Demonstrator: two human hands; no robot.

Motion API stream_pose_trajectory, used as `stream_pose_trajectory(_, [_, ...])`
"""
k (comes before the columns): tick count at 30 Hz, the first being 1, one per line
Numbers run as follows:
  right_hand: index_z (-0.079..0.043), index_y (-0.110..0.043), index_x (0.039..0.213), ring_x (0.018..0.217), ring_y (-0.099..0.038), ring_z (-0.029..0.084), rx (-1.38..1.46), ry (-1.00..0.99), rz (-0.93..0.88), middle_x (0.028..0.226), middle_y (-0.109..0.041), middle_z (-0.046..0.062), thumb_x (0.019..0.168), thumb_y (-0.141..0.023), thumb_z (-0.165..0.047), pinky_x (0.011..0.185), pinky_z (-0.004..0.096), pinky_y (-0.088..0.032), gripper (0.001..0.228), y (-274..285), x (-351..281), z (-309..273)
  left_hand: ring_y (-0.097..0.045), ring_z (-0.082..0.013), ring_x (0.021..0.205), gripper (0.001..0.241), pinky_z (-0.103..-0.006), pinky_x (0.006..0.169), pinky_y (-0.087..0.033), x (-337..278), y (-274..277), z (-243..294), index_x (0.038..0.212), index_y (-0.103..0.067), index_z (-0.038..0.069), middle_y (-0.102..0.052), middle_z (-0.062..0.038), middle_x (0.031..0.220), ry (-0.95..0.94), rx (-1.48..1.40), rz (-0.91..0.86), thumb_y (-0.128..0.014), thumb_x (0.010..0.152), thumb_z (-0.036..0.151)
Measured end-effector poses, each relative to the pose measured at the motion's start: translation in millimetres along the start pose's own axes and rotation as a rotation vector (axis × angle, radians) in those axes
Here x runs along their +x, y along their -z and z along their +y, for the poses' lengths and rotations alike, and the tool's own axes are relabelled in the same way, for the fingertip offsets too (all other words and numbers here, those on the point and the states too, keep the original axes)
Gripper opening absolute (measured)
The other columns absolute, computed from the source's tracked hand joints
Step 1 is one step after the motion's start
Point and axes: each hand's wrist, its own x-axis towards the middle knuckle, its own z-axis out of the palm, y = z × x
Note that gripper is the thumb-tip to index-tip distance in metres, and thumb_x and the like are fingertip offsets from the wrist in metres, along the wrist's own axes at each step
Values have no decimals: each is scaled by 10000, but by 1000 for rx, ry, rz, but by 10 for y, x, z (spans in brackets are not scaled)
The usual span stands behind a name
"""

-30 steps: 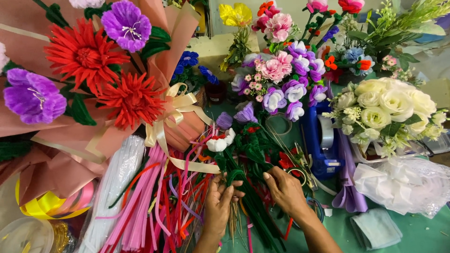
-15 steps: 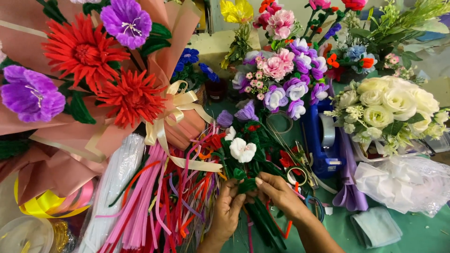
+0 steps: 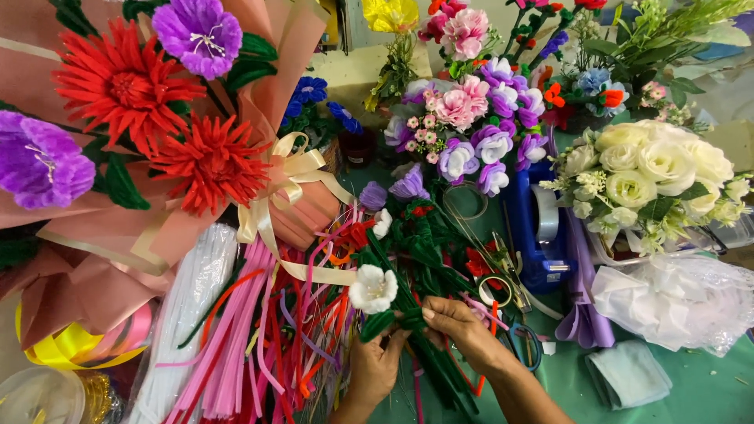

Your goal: The person arranges a bouquet of artificial flowers on a table, selecting and positioning purple, white, and red blooms. They adjust the stems and leaves to create a cohesive arrangement, working with various floral supplies visible on the workspace.

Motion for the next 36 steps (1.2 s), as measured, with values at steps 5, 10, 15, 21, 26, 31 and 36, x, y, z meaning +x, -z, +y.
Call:
stream_pose_trajectory(5, [-114, -590, 840, 679, -543, 158, -205, 28, 95, 732, -578, 47, 1018, -494, -355, 657, 305, -440, 314, 38, 52, -155, -798, -199, 881, 200, -336, 778, -643, 50, 32, 165, 1101, -736, 69, -842, -68, 983, -20, 16, -13, -679, 951, 187])
stream_pose_trajectory(10, [-130, -715, 997, 793, -635, 182, -771, 149, 496, 869, -670, 31, 999, -545, -379, 725, 341, -462, 301, 407, 293, -86, -661, -129, 636, 99, -286, 662, -570, 47, 52, -28, 1043, -643, 65, -821, -73, 866, 42, -115, 43, -643, 980, 142])
stream_pose_trajectory(15, [-123, -710, 1130, 1028, -670, 316, -1143, 200, 555, 1080, -675, 68, 969, -565, -232, 813, 481, -549, 242, 488, 481, 12, -657, -123, 645, 109, -304, 667, -577, 51, 88, -3, 1027, -638, 99, -818, -46, 869, 124, -96, 60, -623, 994, 201])
stream_pose_trajectory(21, [-97, -578, 972, 891, -632, 374, -1508, 166, 506, 934, -636, 107, 917, -587, -306, 682, 532, -526, 216, 498, 669, 302, -695, -139, 662, 97, -285, 659, -617, 52, 118, -27, 1067, -630, 92, -810, -81, 883, 108, -126, 99, -628, 987, 147])
stream_pose_trajectory(26, [-110, -598, 1017, 886, -646, 359, -1241, 57, 550, 921, -673, 109, 936, -627, -331, 700, 516, -497, 237, 515, 492, -49, -709, -160, 747, 81, -285, 681, -623, 45, 172, 85, 1042, -649, 80, -796, -96, 903, 108, -149, 109, -611, 994, 132])
stream_pose_trajectory(31, [-124, -536, 949, 781, -635, 370, -1048, -48, 680, 771, -648, 112, 973, -564, -421, 712, 479, -406, 299, 568, 202, -280, -754, -177, 851, 87, -291, 711, -631, 48, 140, 45, 1061, -643, 96, -797, -82, 931, 81, -111, 103, -612, 994, 142])
stream_pose_trajectory(36, [-157, -530, 965, 820, -643, 433, -1180, -48, 554, 879, -694, 145, 943, -594, -393, 695, 554, -451, 245, 447, 170, 44, -696, -158, 719, 136, -325, 710, -607, 56, 86, -2, 1003, -645, 86, -774, -60, 872, 44, -95, 84, -604, 1004, 215])
